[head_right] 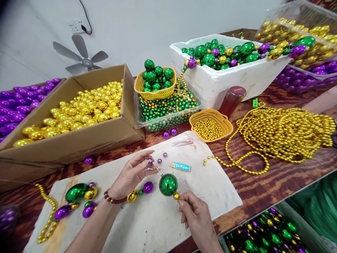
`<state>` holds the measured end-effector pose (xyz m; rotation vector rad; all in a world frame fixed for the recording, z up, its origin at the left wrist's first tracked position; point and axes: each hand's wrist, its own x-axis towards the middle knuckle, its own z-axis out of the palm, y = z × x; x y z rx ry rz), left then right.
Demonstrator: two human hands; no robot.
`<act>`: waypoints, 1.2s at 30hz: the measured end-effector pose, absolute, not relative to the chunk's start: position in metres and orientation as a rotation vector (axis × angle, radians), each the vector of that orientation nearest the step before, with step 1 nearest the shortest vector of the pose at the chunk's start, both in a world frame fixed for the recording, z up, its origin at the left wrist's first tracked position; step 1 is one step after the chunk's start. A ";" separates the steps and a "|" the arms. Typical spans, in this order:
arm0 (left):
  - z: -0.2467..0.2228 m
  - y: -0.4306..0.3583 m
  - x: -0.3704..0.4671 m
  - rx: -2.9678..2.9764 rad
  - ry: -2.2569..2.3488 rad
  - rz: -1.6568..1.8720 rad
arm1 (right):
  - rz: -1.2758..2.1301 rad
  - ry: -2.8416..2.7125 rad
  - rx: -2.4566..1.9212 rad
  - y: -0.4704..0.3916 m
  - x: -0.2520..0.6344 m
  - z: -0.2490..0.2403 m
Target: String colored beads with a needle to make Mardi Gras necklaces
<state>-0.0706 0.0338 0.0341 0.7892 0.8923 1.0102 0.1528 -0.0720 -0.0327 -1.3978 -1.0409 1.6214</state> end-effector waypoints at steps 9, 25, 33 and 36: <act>0.032 0.030 -0.071 1.005 1.045 0.854 | 1.659 -0.991 -1.305 -0.069 0.149 -0.050; 0.087 0.010 -0.047 1.477 1.150 1.093 | 1.095 -1.626 -1.320 -0.026 0.147 0.011; 0.126 0.029 -0.070 1.925 1.246 1.037 | 1.036 -1.884 -1.074 -0.007 0.132 -0.002; 0.142 0.072 -0.116 2.119 1.716 1.290 | 1.171 -1.810 -1.117 -0.009 0.135 -0.010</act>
